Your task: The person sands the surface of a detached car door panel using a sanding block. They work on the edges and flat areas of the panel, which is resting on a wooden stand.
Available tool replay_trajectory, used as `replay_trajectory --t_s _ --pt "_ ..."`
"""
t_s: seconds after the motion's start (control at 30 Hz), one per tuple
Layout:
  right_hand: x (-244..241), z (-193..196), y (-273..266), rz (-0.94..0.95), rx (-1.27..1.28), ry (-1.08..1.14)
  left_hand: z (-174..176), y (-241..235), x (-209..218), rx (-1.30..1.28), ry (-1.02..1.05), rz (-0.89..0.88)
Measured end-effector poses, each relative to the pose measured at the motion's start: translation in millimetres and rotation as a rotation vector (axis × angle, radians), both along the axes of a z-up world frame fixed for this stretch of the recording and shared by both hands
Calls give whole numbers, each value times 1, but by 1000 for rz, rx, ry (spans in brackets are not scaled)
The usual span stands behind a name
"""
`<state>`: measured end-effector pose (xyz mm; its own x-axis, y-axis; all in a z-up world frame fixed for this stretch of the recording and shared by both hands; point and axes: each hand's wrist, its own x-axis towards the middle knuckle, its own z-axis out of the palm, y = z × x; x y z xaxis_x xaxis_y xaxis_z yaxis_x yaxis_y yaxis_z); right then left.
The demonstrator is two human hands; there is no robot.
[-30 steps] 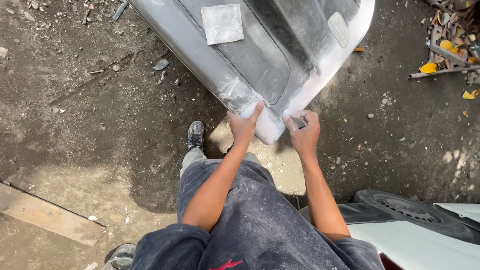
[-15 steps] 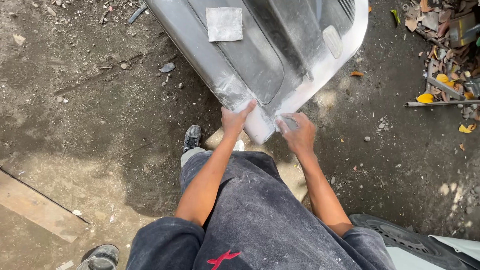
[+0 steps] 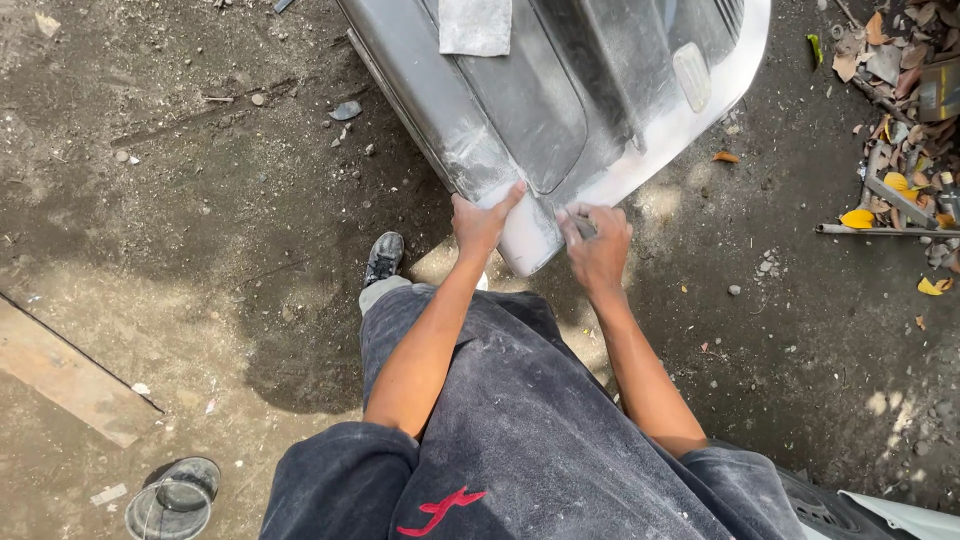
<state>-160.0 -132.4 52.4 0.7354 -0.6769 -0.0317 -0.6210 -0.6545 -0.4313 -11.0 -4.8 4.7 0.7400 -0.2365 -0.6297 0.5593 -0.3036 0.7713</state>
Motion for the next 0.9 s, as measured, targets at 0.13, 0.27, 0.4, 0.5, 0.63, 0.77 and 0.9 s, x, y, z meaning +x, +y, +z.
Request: replay_trajectory --t_s 0.13,0.27,0.4,0.5,0.63,0.77,0.9 --pt "12 2 -2 -11 4 -41 -12 -1 -5 82 -24 -15" --pt "2 12 9 -22 -15 -98 -13 -1 -7 79 -36 -34" --pt "30 29 -3 -9 -46 -110 -15 -7 -7 38 -62 -30" --pt "-5 14 9 -34 -31 -110 -23 -4 -6 75 -27 -48" --pt "16 10 -5 -36 0 -103 -19 -3 -7 104 -21 -60" --pt "9 7 -5 -116 44 -80 -10 -4 -1 50 -79 -23" --pt "17 8 -8 -124 -5 -31 10 -1 0 82 -39 -63"
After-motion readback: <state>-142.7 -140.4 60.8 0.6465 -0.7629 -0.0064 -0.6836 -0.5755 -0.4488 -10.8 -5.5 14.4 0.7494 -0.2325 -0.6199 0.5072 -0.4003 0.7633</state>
